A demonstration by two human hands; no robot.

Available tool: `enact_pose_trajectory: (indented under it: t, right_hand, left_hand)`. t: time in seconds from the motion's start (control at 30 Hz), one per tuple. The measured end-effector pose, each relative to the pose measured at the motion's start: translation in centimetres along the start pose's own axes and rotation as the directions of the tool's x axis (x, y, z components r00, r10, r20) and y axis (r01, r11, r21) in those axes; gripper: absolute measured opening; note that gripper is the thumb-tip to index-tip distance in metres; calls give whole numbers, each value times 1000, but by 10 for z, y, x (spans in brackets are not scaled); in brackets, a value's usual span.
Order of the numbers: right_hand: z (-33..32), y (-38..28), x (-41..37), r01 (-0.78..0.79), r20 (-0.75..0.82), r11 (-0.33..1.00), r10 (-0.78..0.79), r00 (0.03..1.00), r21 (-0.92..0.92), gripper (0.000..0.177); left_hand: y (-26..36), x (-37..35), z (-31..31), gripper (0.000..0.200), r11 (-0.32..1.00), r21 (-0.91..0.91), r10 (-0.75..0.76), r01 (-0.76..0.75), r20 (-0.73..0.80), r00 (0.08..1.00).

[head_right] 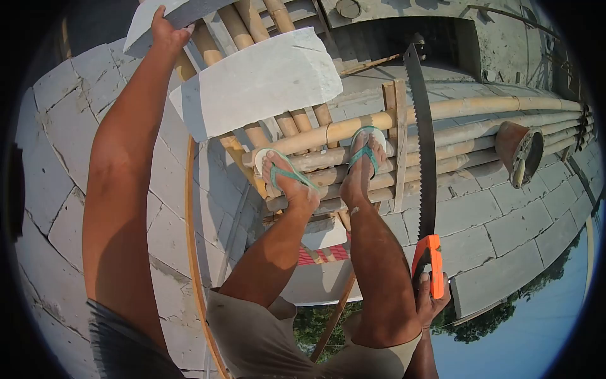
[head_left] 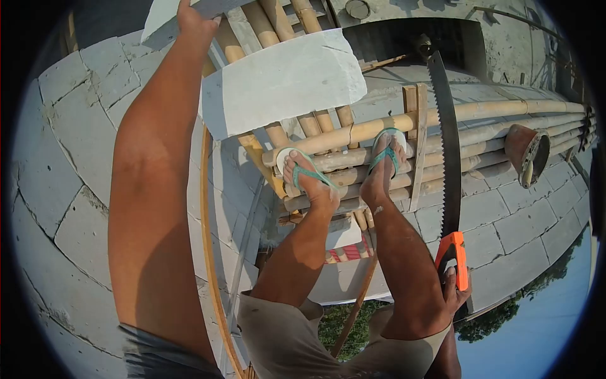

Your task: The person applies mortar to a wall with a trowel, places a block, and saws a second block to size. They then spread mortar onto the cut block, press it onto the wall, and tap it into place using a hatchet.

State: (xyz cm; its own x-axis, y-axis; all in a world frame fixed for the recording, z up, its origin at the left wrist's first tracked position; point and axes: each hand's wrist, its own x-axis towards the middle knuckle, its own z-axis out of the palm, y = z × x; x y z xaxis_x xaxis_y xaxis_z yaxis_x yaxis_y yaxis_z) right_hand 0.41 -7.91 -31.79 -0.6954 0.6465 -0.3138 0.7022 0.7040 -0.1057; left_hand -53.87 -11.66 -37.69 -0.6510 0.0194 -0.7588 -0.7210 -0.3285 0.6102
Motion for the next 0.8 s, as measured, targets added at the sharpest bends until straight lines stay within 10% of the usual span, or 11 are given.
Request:
enact_pose_trajectory:
  t: [0.17, 0.3, 0.4, 0.5, 0.57, 0.8]
  right_hand:
    - [-145, 24, -57, -268, -30, 919, 288, 957, 290, 14]
    - [-277, 79, -115, -483, 90, 788, 488, 868, 382, 18]
    - [-284, 81, -80, -756, 607, 187, 490, 625, 627, 28]
    - [-253, 55, -17, -679, 632, 1, 364, 684, 734, 30]
    - [-225, 28, 21, -662, 596, 47, 394, 700, 748, 31]
    - [-189, -18, 76, -594, 522, 157, 338, 783, 789, 29]
  left_hand:
    - [-13, 0, -34, 55, 997, 37, -75, 71, 114, 991]
    - [22, -22, -92, 64, 660, 751, -159, 10, 127, 979]
    - [66, -44, -143, 78, 215, 974, -219, -74, 122, 968]
    - [32, -57, -234, 71, 409, 911, 29, 55, -74, 997]
    - [24, -105, -246, 77, 405, 909, -219, 101, -11, 976]
    - [-82, -107, -305, 89, 637, 758, 37, 141, -213, 976]
